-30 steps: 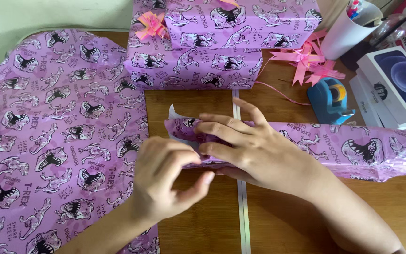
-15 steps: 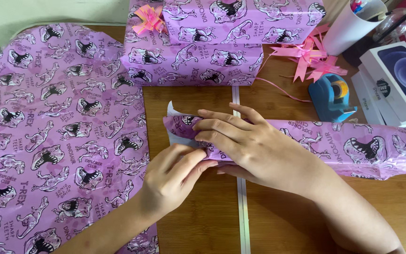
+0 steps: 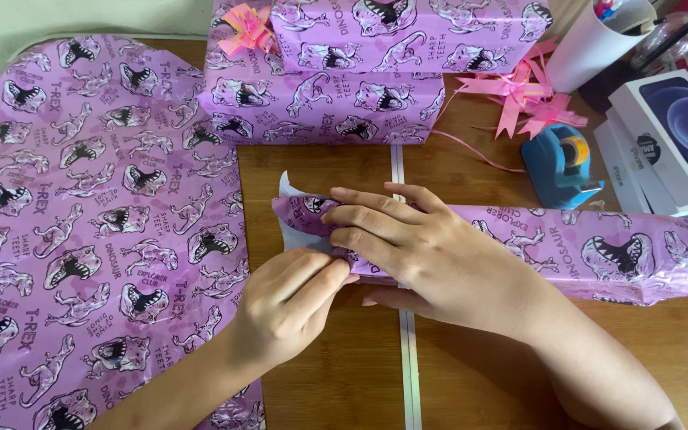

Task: The person wraps a rectangular box with purple dinosaur-themed wrapping paper on a wooden table. They fold the paper around the box, smooth the edges, and secure the seams with clear tape from a blue dispenser. Other wrapped gifts and iPhone boxes are visible nearby.

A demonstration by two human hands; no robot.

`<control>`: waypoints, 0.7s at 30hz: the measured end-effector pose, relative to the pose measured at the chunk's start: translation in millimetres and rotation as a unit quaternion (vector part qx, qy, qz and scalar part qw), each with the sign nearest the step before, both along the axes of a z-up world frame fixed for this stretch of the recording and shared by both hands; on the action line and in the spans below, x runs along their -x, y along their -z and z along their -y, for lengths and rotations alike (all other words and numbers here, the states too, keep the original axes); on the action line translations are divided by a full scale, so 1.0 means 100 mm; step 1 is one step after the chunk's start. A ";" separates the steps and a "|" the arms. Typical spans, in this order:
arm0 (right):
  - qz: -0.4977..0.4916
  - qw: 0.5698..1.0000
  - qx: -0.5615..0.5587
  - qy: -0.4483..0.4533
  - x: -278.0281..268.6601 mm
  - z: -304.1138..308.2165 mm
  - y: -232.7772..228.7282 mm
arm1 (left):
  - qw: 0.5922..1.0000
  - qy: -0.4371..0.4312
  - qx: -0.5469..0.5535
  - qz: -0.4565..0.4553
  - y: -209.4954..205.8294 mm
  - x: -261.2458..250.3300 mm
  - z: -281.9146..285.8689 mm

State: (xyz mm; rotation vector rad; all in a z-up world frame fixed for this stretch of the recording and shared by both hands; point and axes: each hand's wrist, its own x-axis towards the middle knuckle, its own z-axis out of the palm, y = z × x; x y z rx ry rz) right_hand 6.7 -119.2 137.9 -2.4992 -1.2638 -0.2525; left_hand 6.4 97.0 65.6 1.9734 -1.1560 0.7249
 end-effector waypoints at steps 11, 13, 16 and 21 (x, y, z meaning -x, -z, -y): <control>-0.017 1.000 -0.015 -0.001 -0.01 0.01 0.00 | 0.999 0.030 0.028 0.022 0.15 -0.09 -0.02; -0.019 1.000 -0.018 -0.004 -0.02 0.01 0.00 | 0.999 0.039 0.028 0.002 0.17 -0.11 -0.03; -0.016 1.000 -0.015 -0.006 -0.02 0.01 0.00 | 0.998 0.047 0.026 -0.030 0.19 -0.14 -0.05; -0.011 1.000 -0.018 -0.001 -0.02 0.01 0.01 | 0.996 0.048 0.055 -0.045 0.24 -0.14 -0.02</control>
